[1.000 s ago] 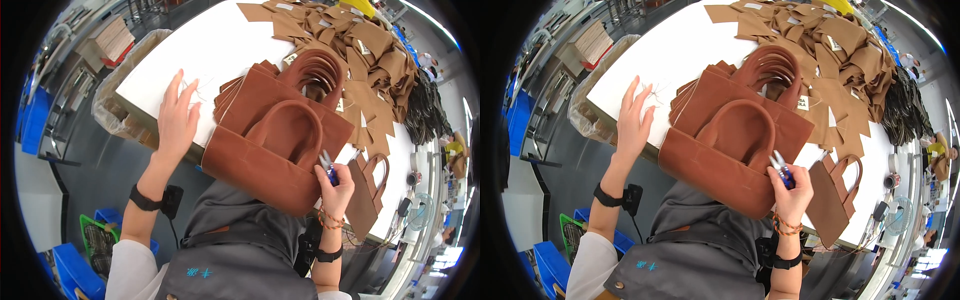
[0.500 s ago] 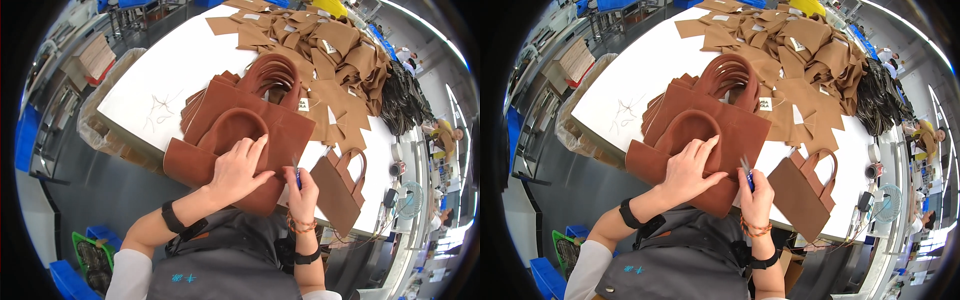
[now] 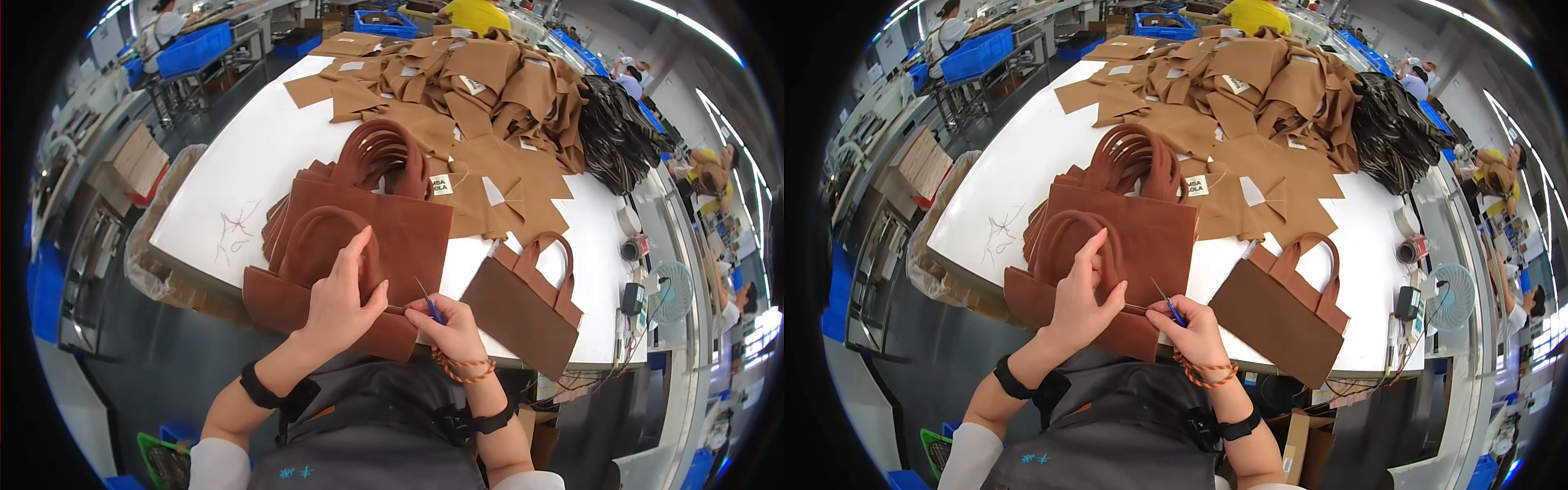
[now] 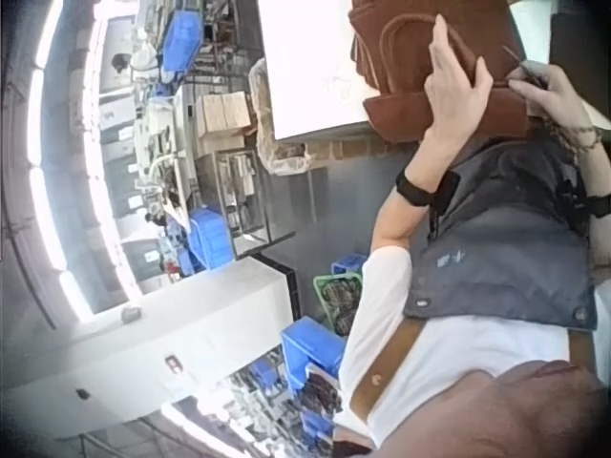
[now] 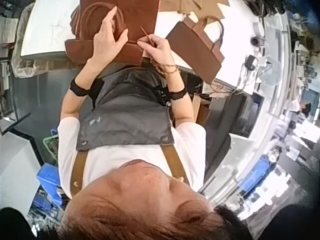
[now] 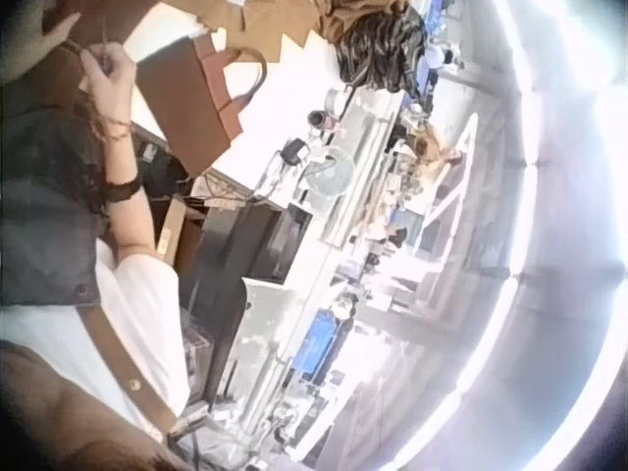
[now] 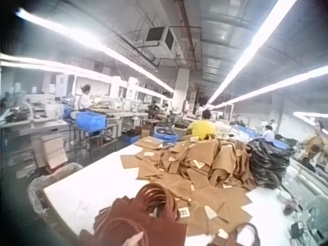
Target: Organizes leather straps and uses small snips to trim excess threads or material from a stack of brown leather handbags at a finishing station.
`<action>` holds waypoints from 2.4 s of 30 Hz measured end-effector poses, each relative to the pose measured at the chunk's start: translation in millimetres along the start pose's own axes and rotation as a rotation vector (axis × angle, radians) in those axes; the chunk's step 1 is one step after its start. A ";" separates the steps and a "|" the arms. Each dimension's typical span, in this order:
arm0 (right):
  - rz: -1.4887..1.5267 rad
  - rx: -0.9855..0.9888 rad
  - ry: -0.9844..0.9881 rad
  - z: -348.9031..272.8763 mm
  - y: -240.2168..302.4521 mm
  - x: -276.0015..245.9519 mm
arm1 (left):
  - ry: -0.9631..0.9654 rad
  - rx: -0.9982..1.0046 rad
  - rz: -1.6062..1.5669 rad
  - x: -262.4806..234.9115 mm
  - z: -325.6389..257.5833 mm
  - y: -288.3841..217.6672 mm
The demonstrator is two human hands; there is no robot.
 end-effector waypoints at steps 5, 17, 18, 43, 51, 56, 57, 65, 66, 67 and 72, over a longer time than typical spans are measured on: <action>0.161 -0.207 -0.094 13.4 -9.3 4.7 | -0.097 -0.003 -0.381 -14.3 2.8 -22.8; 0.215 -0.328 -0.485 0.5 -2.0 -41.2 | -0.028 -0.239 -1.250 -75.6 22.3 -32.7; 0.198 -0.384 -0.551 -1.0 -1.0 -48.0 | 0.134 -0.284 -1.071 -72.8 19.6 2.2; -0.313 -0.460 -0.436 -30.9 -8.0 -11.6 | 0.030 0.149 -0.078 17.4 -28.7 -8.5; -0.702 -0.719 -0.614 -35.6 -10.4 -7.6 | 0.101 -0.016 -0.213 17.9 -30.0 -1.2; -0.739 -0.751 -0.647 -28.5 -8.6 -3.2 | 0.104 0.005 -0.207 18.1 -30.7 -2.3; -0.744 -0.758 -0.649 -28.3 -7.9 -2.4 | 0.105 0.003 -0.206 18.0 -30.5 -2.1; -0.643 -0.657 -0.546 -28.5 -10.6 -10.4 | 0.135 -0.087 -0.232 17.3 -32.6 -2.0; -0.653 -0.642 -0.500 -31.0 -10.3 -11.8 | 0.135 -0.090 -0.231 16.5 -32.4 -2.4; -0.662 -0.625 -0.454 -32.1 -11.5 -12.0 | 0.144 -0.105 -0.241 16.4 -32.6 -3.0; -0.693 -0.658 -0.486 -32.0 -14.5 -10.4 | 0.151 -0.160 -0.295 16.5 -33.3 -4.6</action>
Point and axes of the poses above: each hand's wrist, its own z-axis towards the middle knuckle, its own x-axis out of the palm, y = z × x, the point moved 3 cm from there along z, towards the middle knuckle, and after that the axes turned 13 degrees about x, right-handed, at the moved point
